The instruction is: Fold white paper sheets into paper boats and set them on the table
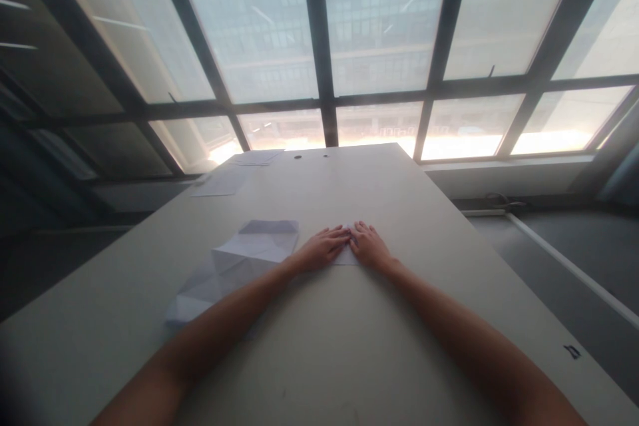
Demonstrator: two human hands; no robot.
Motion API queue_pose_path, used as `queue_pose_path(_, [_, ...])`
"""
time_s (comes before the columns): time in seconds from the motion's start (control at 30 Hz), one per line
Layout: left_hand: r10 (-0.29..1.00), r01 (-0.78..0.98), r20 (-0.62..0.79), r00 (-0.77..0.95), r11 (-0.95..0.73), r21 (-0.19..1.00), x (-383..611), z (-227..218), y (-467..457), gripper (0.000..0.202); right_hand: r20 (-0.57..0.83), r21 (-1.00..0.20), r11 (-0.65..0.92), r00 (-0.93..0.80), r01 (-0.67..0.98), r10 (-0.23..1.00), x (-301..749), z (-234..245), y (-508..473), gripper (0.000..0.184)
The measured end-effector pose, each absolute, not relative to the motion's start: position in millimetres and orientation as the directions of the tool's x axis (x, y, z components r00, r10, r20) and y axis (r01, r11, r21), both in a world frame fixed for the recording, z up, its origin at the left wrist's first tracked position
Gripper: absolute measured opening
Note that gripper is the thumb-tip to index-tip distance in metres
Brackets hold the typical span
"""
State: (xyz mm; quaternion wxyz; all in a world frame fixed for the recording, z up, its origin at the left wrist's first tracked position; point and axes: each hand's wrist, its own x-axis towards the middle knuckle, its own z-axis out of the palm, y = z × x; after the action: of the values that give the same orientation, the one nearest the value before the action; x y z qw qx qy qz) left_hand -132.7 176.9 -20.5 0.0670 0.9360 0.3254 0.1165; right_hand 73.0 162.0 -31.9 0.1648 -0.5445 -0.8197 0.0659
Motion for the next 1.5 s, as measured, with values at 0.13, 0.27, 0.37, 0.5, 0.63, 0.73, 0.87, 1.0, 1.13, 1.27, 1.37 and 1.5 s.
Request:
queue_pose_path(0.13, [0.626, 0.588, 0.16, 0.764, -0.776, 0.229, -132.9, -20.3, 177.7, 0.05, 0.202, -0.296, 0.401, -0.354, 0.867, 0.913, 72.7, -29.5, 161.0, 0.051])
queue_pose_path(0.27, [0.624, 0.585, 0.145, 0.768, -0.776, 0.237, -131.5, -21.3, 178.1, 0.053, 0.223, -0.306, 0.411, -0.355, 0.859, 0.908, 72.5, -28.5, 160.7, 0.047])
queue_pose_path(0.37, [0.635, 0.598, 0.135, 0.761, -0.766, 0.233, -129.8, -23.0, 178.0, 0.051, 0.247, -0.311, 0.416, -0.35, 0.854, 0.903, 72.1, -27.7, 159.7, 0.045])
queue_pose_path(0.5, [0.644, 0.609, 0.128, 0.755, -0.76, 0.227, -128.7, -23.2, 177.3, 0.05, 0.317, -0.302, 0.44, -0.346, 0.846, 0.883, 71.7, -25.6, 157.1, 0.038])
queue_pose_path(0.63, [0.639, 0.612, 0.13, 0.758, -0.766, 0.197, -128.4, -21.1, 175.7, 0.05, 0.36, -0.294, 0.448, -0.336, 0.844, 0.87, 72.5, -23.4, 155.7, 0.029])
queue_pose_path(0.73, [0.654, 0.636, 0.161, 0.739, -0.757, 0.151, -127.2, -19.5, 173.8, 0.047, 0.351, -0.301, 0.449, -0.34, 0.841, 0.873, 72.7, -21.7, 154.9, 0.025])
queue_pose_path(0.87, [0.685, 0.678, 0.199, 0.701, -0.727, 0.109, -125.3, -19.3, 172.6, 0.043, 0.313, -0.287, 0.436, -0.346, 0.853, 0.884, 70.4, -18.6, 152.7, 0.024])
queue_pose_path(1.0, [0.693, 0.679, 0.166, 0.701, -0.721, 0.143, -126.1, -22.1, 174.6, 0.046, 0.255, -0.329, 0.396, -0.324, 0.857, 0.911, 69.0, -15.7, 152.1, 0.03])
queue_pose_path(1.13, [0.668, 0.644, 0.152, 0.729, -0.744, 0.179, -128.3, -23.4, 176.2, 0.05, 0.307, -0.332, 0.402, -0.306, 0.853, 0.901, 76.0, -16.1, 155.4, 0.034])
queue_pose_path(1.27, [0.639, 0.613, 0.139, 0.757, -0.767, 0.187, -128.5, -23.3, 176.4, 0.047, 0.268, -0.247, 0.315, -0.248, 0.916, 0.931, 84.3, -21.9, 160.1, 0.042])
queue_pose_path(1.37, [0.645, 0.62, 0.124, 0.754, -0.761, 0.191, -127.7, -24.6, 177.1, 0.047, 0.234, -0.2, 0.257, -0.209, 0.946, 0.95, 85.5, -27.5, 162.5, 0.045])
queue_pose_path(1.5, [0.652, 0.627, 0.108, 0.75, -0.753, 0.198, -126.9, -25.7, 178.4, 0.047, 0.202, -0.206, 0.223, -0.182, 0.953, 0.962, 84.3, -34.9, 165.2, 0.049])
